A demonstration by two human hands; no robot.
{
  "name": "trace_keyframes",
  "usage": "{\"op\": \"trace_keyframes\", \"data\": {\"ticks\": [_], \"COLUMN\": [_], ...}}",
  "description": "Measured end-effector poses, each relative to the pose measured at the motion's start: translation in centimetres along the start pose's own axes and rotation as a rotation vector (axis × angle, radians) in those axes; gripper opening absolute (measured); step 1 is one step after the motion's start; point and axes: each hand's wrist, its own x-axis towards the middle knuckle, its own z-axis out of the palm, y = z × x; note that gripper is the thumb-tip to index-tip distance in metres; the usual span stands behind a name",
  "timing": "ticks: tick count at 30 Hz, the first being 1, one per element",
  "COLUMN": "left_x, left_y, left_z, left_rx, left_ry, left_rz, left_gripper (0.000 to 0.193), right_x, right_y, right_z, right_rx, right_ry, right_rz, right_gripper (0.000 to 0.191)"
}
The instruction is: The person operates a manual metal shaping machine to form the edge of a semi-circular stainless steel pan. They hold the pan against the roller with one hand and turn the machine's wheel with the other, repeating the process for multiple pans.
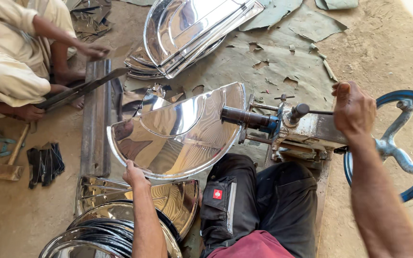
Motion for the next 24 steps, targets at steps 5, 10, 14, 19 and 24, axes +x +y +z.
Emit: {"op": "trace_keyframes", "data": {"ticks": [5,10,14,19,24], "left_x": [-1.1,-3.0,-3.6,-3.3,-3.0], "left_y": [3.7,5.4,6.0,5.3,3.0], "left_z": [1.1,3.7,4.7,5.1,5.1], "left_rx": [0.003,0.07,0.142,0.197,0.222], "left_ry": [-0.002,0.102,0.078,0.131,0.151], "left_rz": [-0.096,0.078,0.185,0.376,0.308], "left_gripper": [0.04,0.052,0.054,0.057,0.06], "right_x": [4.2,4.6,4.3,2.1,-6.5], "right_y": [6.8,9.6,8.6,8.4,7.4], "right_z": [-6.9,-7.8,-8.2,-8.5,-7.3], "right_rx": [-0.208,-0.022,-0.01,-0.017,-0.047], "right_ry": [-0.178,-0.243,-0.208,-0.059,0.28], "right_rz": [0.181,0.529,0.515,0.436,0.286], "right_gripper": [0.071,0.061,0.053,0.044,0.035]}}
